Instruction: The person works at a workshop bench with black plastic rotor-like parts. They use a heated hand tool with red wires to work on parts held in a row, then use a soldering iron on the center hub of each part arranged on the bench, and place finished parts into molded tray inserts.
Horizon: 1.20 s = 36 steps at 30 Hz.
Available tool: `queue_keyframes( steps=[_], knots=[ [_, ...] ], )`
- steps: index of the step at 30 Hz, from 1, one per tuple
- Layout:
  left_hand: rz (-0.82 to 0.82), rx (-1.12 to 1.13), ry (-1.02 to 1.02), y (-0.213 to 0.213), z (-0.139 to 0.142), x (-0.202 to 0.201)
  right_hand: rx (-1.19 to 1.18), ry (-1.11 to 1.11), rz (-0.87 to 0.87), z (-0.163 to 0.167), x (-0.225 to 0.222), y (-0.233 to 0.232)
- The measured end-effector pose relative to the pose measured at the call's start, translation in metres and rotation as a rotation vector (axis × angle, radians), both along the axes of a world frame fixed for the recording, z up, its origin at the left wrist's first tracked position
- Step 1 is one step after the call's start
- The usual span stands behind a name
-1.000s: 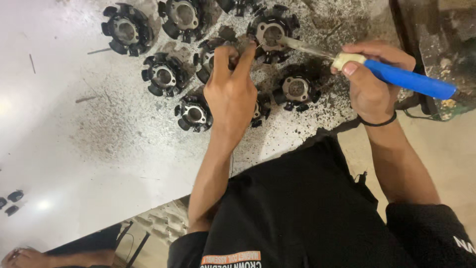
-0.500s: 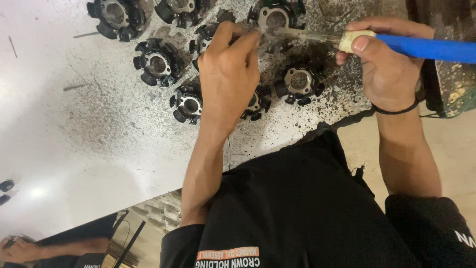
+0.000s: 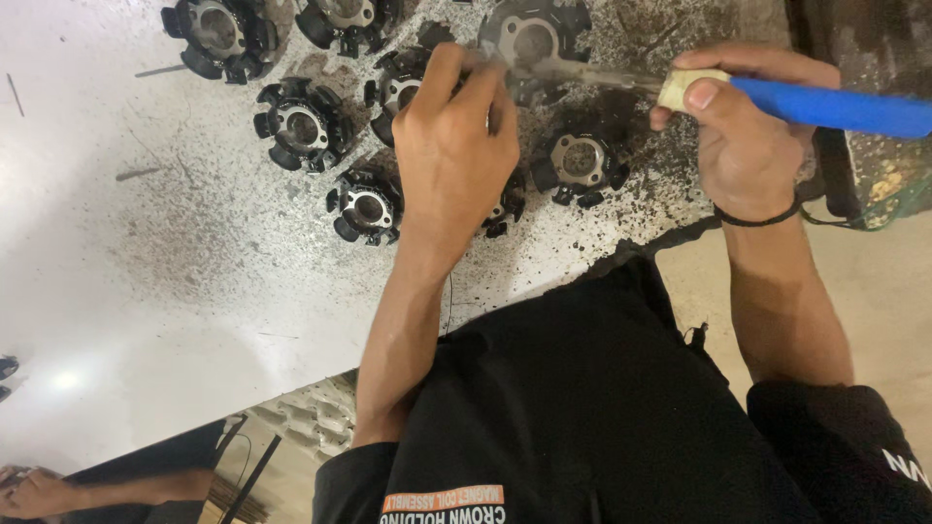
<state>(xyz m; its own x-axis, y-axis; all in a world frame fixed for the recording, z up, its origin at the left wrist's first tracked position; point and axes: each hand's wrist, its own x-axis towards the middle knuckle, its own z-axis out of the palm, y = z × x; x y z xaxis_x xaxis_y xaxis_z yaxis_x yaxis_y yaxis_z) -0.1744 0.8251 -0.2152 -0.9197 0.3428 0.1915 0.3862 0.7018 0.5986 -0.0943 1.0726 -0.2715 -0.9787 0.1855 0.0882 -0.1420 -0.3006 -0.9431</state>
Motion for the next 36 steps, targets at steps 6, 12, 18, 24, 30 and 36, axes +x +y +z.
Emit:
queue_keyframes(
  steps=[6, 12, 18, 24, 30, 36],
  knots=[
    [0.023, -0.022, 0.050, -0.003, -0.005, 0.005, -0.001, -0.073, 0.000, -0.003, 0.001, 0.002],
    [0.015, 0.023, 0.041, -0.006, -0.017, 0.001, -0.001, 0.021, 0.051, -0.009, 0.004, 0.003],
    [-0.002, 0.077, 0.063, -0.014, -0.023, -0.001, -0.017, -0.050, 0.008, -0.014, 0.007, 0.005],
    [0.018, 0.065, 0.043, -0.008, -0.010, 0.005, -0.029, 0.011, 0.012, -0.008, 0.008, 0.003],
    [-0.047, 0.130, 0.120, -0.036, 0.093, 0.015, 0.170, 0.220, -0.015, 0.025, -0.030, 0.013],
    [0.090, -0.155, 0.605, -0.032, 0.080, -0.069, 0.032, 0.215, 0.046, 0.002, -0.079, -0.021]
  ],
)
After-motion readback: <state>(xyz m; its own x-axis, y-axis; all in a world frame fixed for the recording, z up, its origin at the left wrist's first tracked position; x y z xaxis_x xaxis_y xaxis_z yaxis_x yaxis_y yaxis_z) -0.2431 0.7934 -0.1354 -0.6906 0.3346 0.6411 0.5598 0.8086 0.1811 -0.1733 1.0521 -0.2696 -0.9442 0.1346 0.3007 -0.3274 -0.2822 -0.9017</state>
